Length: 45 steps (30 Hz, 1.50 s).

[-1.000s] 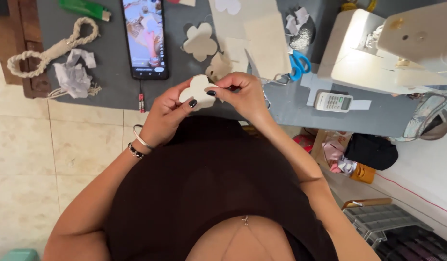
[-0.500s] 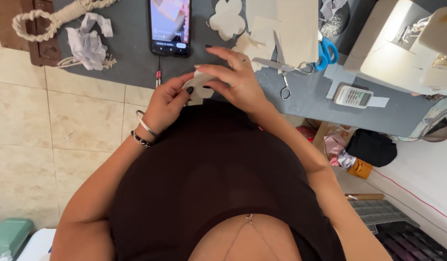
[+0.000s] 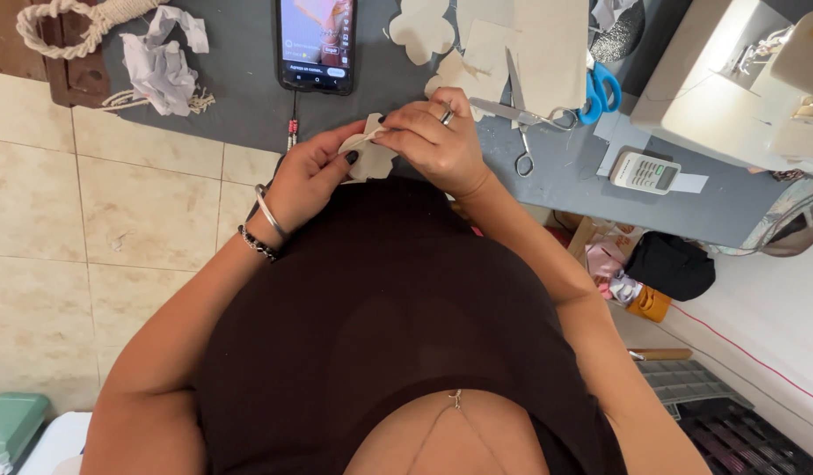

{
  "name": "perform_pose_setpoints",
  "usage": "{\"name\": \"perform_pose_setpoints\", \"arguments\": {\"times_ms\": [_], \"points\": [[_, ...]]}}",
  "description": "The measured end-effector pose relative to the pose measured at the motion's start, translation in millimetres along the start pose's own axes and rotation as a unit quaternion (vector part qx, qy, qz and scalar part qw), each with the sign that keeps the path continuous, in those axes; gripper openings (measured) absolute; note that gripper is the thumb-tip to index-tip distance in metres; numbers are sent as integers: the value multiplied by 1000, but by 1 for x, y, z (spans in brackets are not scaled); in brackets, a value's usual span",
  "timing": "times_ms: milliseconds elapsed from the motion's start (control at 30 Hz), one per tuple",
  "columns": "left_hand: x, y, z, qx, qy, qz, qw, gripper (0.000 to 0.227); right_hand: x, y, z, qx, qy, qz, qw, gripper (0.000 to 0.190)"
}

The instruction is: Using scissors to precisely cut out flower-shaped petals from white fabric scraps at a sewing workstation.

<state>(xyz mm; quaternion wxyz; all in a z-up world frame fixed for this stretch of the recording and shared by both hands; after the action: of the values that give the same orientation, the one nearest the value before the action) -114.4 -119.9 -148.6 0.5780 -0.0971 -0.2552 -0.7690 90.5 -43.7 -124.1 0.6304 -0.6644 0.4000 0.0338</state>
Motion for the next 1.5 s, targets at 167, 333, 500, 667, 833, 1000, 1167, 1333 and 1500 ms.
{"name": "perform_pose_setpoints", "arguments": {"times_ms": [167, 333, 500, 667, 833, 1000, 1167, 1333, 1500], "points": [[-7, -3, -20, 61, 1, 16, 998, 43, 9, 8, 4, -20, 65, -70, 995, 20], [-10, -6, -23, 85, -9, 29, 996, 45, 12, 13, 9, -30, 85, -99, 991, 22], [-10, -7, -21, 33, -22, 55, 998, 47, 20, 14, 13, -43, 55, -61, 996, 23], [-10, -7, -16, 10, -7, 48, 999, 46, 15, 9, 12, -71, 74, -93, 990, 12], [-10, -9, -17, -53, 15, 53, 997, 45, 6, 10, 12, -102, 86, -125, 983, 8], [-10, -6, -10, -106, 76, 41, 991, 43, 9, 16, 14, -83, 88, -137, 983, 10], [-11, -10, -20, -100, 58, 53, 992, 42, 9, 17, 14, -97, 89, -96, 987, 11], [-3, -17, -17, -96, 34, 64, 993, 42, 17, 11, 18, -147, 115, -150, 971, 9], [8, -38, -30, 28, 106, 90, 990, 38, 21, 9, 21, -214, 242, -113, 940, 7]]}}
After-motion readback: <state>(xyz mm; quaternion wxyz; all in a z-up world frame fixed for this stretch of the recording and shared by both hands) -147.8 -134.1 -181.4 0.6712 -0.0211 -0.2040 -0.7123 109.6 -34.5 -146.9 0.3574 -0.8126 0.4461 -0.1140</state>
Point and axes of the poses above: each hand's wrist, its own x-axis away from the middle knuckle, its own y-axis out of the palm, z = x × y, the point moved 1 cm from there along -x, towards the middle knuckle, and after that the axes turned 5 degrees about x, right-handed, at the moved point
